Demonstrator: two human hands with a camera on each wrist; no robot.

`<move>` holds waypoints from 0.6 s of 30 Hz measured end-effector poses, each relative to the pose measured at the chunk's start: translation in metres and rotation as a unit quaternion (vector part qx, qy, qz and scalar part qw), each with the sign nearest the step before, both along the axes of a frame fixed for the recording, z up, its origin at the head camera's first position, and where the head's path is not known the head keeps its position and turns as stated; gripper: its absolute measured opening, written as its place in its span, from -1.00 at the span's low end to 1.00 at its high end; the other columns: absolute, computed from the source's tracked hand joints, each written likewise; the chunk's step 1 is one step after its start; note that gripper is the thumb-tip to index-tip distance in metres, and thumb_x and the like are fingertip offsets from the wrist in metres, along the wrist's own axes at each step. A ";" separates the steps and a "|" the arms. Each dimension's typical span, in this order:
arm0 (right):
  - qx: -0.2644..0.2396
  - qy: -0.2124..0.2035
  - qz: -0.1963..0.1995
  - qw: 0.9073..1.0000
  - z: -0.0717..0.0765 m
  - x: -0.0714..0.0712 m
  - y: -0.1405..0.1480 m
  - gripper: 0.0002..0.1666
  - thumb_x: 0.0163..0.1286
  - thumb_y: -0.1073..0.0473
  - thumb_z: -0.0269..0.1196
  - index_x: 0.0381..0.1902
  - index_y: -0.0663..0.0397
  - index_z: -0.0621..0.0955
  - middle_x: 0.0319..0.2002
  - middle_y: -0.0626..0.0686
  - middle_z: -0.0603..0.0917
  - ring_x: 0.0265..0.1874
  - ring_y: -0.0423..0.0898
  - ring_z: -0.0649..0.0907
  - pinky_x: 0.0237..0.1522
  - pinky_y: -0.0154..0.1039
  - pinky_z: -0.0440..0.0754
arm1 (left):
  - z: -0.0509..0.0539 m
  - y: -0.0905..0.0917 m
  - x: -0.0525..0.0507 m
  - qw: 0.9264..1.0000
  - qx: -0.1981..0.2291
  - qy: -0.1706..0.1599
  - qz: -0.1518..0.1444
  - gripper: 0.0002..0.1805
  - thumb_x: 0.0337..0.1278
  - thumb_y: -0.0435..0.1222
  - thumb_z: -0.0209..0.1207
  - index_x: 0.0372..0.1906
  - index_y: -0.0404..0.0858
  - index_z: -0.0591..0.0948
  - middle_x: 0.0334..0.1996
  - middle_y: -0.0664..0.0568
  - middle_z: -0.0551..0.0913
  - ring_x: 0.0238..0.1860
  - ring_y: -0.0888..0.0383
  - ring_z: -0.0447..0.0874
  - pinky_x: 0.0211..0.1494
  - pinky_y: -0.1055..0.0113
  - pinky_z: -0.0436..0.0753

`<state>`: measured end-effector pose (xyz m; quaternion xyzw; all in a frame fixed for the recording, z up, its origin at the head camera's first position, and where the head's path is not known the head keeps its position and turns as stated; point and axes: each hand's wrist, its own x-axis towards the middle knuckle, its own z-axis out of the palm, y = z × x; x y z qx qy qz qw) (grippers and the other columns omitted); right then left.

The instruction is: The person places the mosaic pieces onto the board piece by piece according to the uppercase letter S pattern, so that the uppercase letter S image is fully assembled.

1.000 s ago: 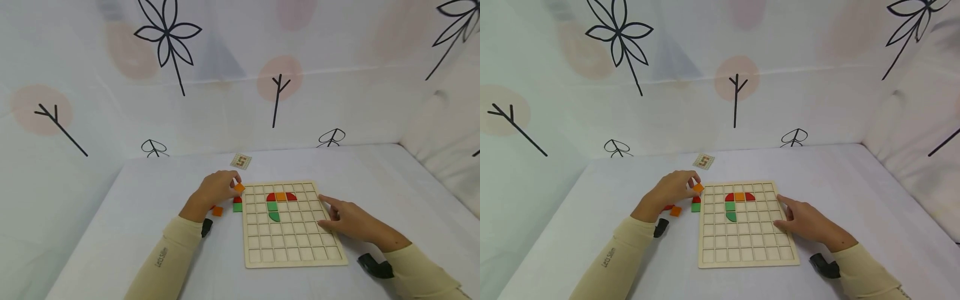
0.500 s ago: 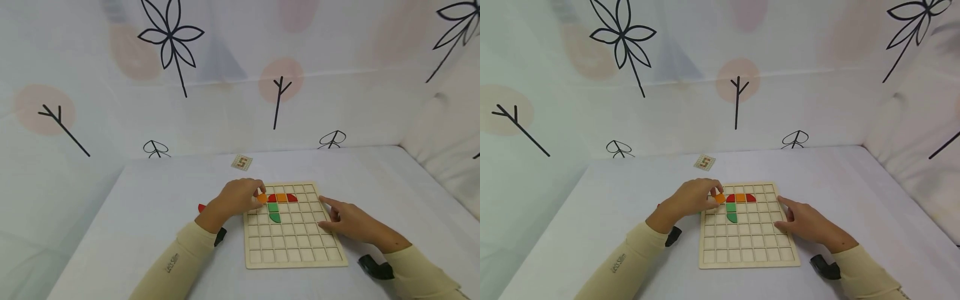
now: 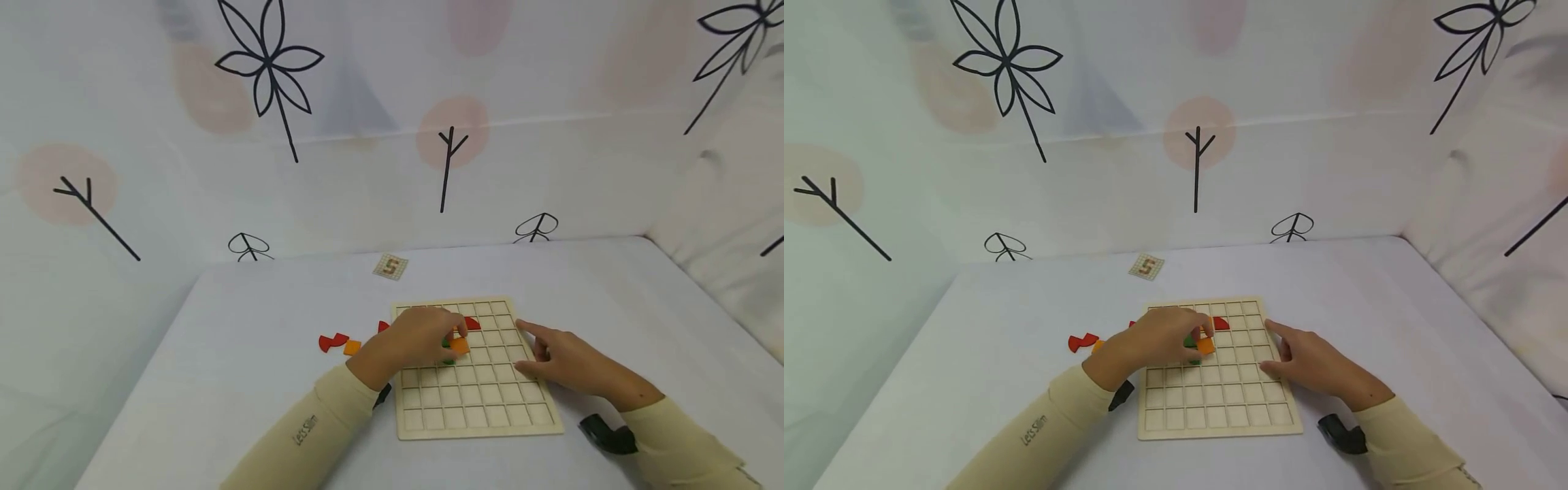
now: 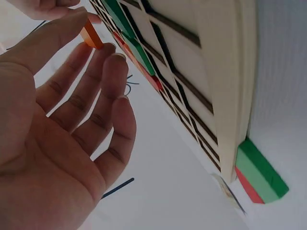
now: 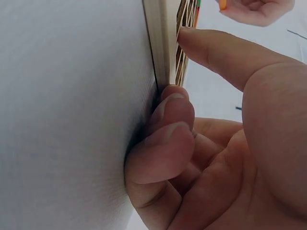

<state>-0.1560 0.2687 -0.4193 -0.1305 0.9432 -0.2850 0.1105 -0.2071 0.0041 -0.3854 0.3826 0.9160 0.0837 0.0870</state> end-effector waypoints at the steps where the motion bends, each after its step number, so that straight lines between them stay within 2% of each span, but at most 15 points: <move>1: 0.002 0.000 0.000 1.000 0.000 0.000 0.000 0.04 0.23 -0.10 0.43 0.45 0.37 0.27 -0.49 -0.09 0.44 -0.55 -0.29 0.37 -0.53 -0.37 0.33 | -0.001 0.001 0.001 1.000 0.004 -0.004 -0.004 -0.67 0.18 -0.06 0.37 0.03 0.04 0.65 -0.22 0.29 0.71 -0.24 0.40 0.58 -0.13 0.48 0.55; 5: 0.005 -0.007 -0.002 1.000 -0.001 0.000 -0.001 0.05 0.24 -0.11 0.42 0.46 0.36 0.26 -0.48 -0.09 0.45 -0.55 -0.28 0.38 -0.54 -0.37 0.33 | -0.004 0.003 0.002 1.000 0.015 -0.021 -0.013 -0.67 0.16 -0.09 0.39 0.03 0.03 0.65 -0.19 0.26 0.71 -0.20 0.39 0.59 -0.12 0.47 0.55; 18: 0.002 0.000 0.004 1.000 0.000 -0.001 0.000 0.03 0.24 -0.10 0.43 0.46 0.37 0.27 -0.49 -0.09 0.45 -0.54 -0.30 0.37 -0.53 -0.38 0.34 | -0.003 0.005 0.001 0.999 -0.003 -0.046 -0.015 -0.72 0.15 -0.10 0.40 -0.04 0.05 0.68 -0.22 0.26 0.65 -0.21 0.37 0.54 -0.10 0.45 0.54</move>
